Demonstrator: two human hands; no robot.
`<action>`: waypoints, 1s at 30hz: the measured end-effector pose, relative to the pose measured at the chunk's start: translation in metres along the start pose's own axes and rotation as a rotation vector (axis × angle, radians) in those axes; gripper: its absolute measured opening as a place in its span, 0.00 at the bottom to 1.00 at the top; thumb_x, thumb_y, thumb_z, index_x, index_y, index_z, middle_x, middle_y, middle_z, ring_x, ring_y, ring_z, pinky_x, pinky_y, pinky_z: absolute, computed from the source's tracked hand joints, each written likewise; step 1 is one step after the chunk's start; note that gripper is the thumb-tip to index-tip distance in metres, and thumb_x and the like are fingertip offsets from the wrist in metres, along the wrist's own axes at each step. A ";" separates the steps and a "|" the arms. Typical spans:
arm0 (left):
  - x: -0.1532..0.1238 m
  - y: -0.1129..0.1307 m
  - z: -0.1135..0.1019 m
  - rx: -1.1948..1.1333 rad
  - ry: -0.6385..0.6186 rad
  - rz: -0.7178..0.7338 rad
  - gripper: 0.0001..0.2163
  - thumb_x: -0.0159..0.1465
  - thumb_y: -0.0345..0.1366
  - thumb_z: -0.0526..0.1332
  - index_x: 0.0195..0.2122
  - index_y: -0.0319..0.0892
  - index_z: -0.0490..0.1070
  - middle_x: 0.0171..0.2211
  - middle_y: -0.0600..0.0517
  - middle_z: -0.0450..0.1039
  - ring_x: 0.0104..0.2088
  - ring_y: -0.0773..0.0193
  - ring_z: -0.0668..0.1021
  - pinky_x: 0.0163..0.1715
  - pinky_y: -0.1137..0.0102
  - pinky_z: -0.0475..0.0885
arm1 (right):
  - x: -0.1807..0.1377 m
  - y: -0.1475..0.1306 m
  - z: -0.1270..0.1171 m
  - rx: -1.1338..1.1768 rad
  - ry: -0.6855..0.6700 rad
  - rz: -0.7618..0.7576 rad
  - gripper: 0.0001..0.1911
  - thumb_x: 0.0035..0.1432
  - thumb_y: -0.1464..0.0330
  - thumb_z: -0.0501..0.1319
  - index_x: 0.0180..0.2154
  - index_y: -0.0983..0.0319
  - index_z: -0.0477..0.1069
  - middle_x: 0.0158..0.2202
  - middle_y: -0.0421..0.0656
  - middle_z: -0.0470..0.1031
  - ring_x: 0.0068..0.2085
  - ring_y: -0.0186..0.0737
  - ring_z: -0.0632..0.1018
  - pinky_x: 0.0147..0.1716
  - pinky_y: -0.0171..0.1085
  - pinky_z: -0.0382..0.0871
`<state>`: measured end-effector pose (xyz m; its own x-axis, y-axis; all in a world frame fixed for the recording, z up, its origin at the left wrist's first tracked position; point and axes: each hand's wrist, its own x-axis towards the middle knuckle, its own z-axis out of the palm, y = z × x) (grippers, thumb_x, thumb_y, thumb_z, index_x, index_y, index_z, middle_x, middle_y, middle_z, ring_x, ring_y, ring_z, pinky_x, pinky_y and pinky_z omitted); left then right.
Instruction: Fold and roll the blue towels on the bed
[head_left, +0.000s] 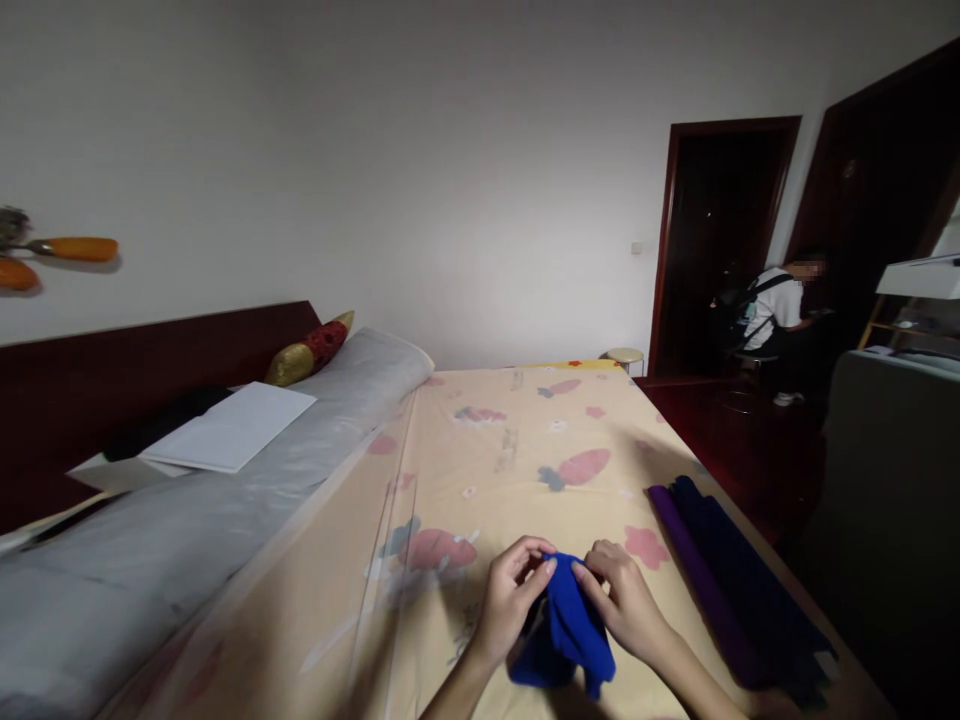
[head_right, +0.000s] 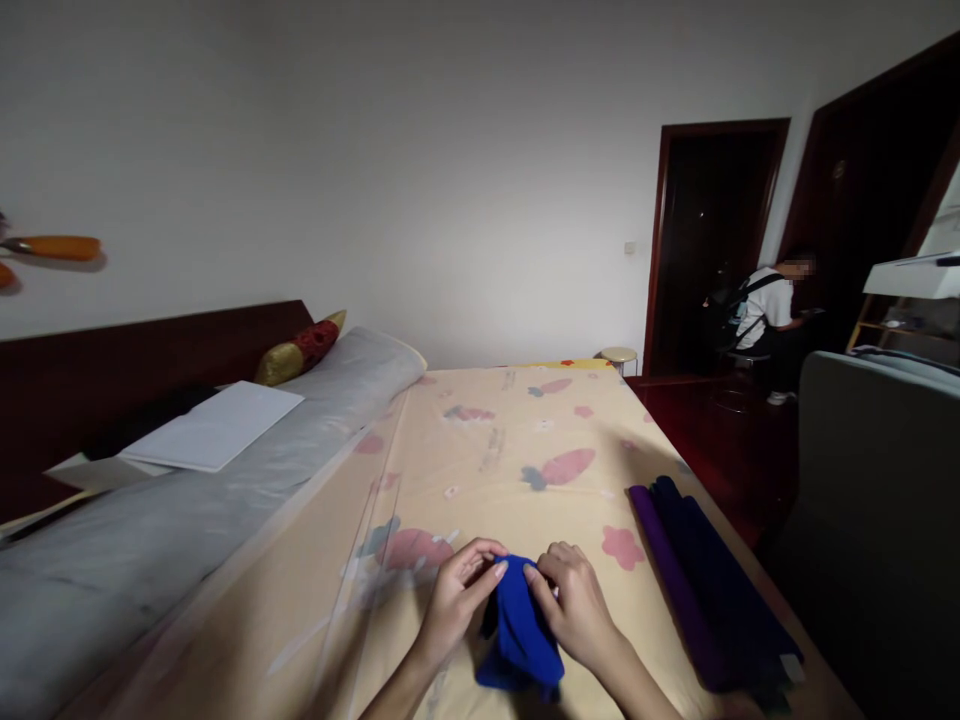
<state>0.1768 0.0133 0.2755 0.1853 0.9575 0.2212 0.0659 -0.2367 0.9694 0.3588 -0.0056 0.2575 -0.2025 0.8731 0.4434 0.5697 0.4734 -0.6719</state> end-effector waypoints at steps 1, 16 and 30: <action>0.001 0.000 0.001 -0.009 0.015 0.005 0.09 0.57 0.42 0.64 0.34 0.43 0.73 0.30 0.53 0.74 0.33 0.65 0.74 0.34 0.73 0.68 | -0.001 -0.001 -0.001 0.033 -0.007 -0.002 0.21 0.66 0.56 0.47 0.28 0.59 0.68 0.28 0.41 0.70 0.33 0.38 0.70 0.35 0.37 0.62; 0.005 -0.029 0.006 0.082 -0.152 0.142 0.14 0.56 0.39 0.63 0.45 0.48 0.71 0.50 0.48 0.69 0.54 0.56 0.68 0.51 0.66 0.63 | 0.000 0.004 0.008 0.530 0.007 0.121 0.14 0.61 0.63 0.52 0.42 0.60 0.71 0.37 0.43 0.76 0.39 0.43 0.76 0.41 0.39 0.68; 0.006 -0.045 -0.011 -0.040 0.085 -0.083 0.15 0.54 0.51 0.64 0.28 0.43 0.72 0.26 0.56 0.70 0.31 0.65 0.71 0.34 0.72 0.67 | -0.005 0.060 0.012 0.008 -0.001 0.231 0.18 0.42 0.76 0.52 0.37 0.59 0.69 0.34 0.42 0.75 0.36 0.41 0.75 0.36 0.37 0.66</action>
<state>0.1644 0.0317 0.2339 0.0969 0.9844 0.1468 0.0382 -0.1511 0.9878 0.3843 0.0198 0.2078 -0.0685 0.9585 0.2767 0.5945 0.2619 -0.7603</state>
